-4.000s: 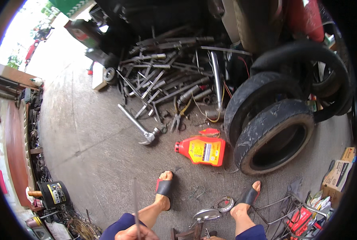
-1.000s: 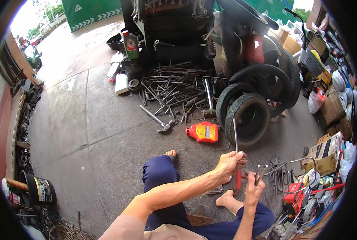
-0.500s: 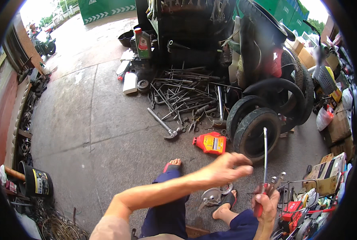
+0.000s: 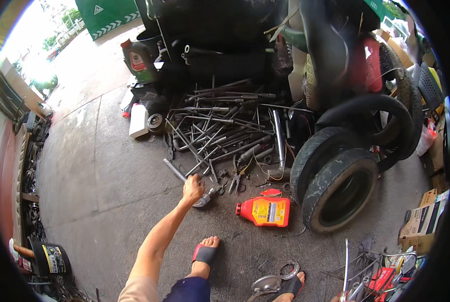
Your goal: The person sits on a low stool in a cluttered workshop and uses a wrench and a metal rod to work on a silver mechanical part, likely a brake drum or hub. They manipulate the part on the floor, applying force with the tools to adjust or disassemble it.
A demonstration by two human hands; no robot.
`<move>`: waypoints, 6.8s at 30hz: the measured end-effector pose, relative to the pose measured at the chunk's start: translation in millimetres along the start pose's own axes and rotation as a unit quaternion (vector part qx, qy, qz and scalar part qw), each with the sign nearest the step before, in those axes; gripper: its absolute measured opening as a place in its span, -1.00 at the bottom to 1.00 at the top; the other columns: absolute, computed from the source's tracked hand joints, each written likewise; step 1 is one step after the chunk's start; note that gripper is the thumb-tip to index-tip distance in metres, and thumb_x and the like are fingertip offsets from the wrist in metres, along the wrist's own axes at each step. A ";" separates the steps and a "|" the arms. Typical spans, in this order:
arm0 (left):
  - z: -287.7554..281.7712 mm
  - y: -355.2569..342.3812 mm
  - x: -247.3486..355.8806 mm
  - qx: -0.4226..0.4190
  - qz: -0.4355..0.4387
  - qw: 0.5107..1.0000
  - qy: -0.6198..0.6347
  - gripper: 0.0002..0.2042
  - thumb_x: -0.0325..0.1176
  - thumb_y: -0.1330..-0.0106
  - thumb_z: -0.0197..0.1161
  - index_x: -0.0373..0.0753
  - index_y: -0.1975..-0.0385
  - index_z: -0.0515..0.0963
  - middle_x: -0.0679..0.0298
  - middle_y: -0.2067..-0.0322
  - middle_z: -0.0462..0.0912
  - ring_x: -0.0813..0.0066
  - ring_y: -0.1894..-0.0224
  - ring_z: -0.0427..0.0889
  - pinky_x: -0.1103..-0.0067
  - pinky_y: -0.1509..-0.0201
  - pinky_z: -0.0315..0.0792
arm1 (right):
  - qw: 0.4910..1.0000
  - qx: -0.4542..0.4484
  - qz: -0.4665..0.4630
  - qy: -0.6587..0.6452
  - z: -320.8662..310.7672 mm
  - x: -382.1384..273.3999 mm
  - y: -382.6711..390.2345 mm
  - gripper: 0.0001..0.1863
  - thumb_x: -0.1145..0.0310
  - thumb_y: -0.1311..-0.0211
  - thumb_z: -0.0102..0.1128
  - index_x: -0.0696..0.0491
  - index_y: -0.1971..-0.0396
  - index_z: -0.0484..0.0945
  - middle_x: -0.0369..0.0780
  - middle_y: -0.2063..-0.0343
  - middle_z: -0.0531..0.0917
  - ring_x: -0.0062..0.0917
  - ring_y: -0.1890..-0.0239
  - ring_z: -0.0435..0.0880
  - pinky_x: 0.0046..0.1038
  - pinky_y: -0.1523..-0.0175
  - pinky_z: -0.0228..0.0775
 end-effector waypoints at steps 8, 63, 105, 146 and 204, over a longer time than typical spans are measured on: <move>23.3 -63.6 -11.2 0.144 0.040 0.984 -0.094 -0.66 -0.47 -0.03 0.22 -0.26 0.13 0.43 0.04 0.19 0.48 0.01 0.05 0.43 0.22 0.03 0.35 | 0.998 0.023 0.032 0.039 10.3 -8.0 -39.5 -0.69 0.27 -0.13 0.07 0.16 0.19 0.48 -0.19 0.63 0.43 -0.51 0.71 0.34 -0.52 0.68 0.21; -123.8 138.6 34.5 -0.010 -0.153 0.789 0.595 -0.83 -0.39 -0.29 0.16 -0.41 0.35 0.49 0.05 0.44 0.60 0.39 0.52 0.62 0.63 0.50 0.56 | 0.941 0.063 -0.002 0.331 54.7 -30.3 -68.2 -0.67 0.31 -0.11 0.12 0.23 0.19 0.48 -0.29 0.65 0.49 -0.70 0.69 0.37 -0.68 0.58 0.13; -50.2 428.2 156.1 -0.434 -0.222 0.393 0.780 -0.83 -0.22 -0.42 0.04 -0.14 0.35 0.37 0.48 0.57 0.35 0.78 0.72 0.15 0.74 0.69 -0.02 | 0.933 -0.193 -0.275 0.133 20.3 5.3 71.4 -0.89 0.34 -0.10 0.19 -0.02 0.43 0.45 -0.42 0.80 0.31 -0.74 0.81 0.21 -0.67 0.75 0.00; -5.1 435.0 59.4 -0.248 -0.373 0.458 0.768 -0.87 -0.36 -0.38 0.08 -0.28 0.22 0.37 -0.09 0.08 0.56 0.30 0.14 0.67 0.68 0.58 0.31 | 0.961 -0.164 -0.194 0.108 -8.2 -0.3 21.3 -0.81 0.36 -0.11 0.24 0.13 0.34 0.48 -0.01 0.37 0.67 -0.73 0.77 0.38 -0.72 0.76 0.13; -206.5 382.2 158.2 -0.453 0.123 0.762 0.446 -0.26 0.31 -0.32 -0.21 -0.34 -0.01 0.48 0.10 0.13 0.61 0.30 0.08 0.59 0.41 -0.12 0.41 | 0.847 -0.298 -0.328 0.292 128.2 139.8 115.6 -0.77 0.30 -0.16 0.29 0.16 0.33 0.55 -0.35 0.60 0.55 -0.73 0.59 0.47 -0.66 0.49 0.29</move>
Point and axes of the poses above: each hand's wrist, its own y-axis away from the middle knuckle, its own z-axis out of the palm, x = y × z, the point moved 7 cm from there along -y, towards the middle knuckle
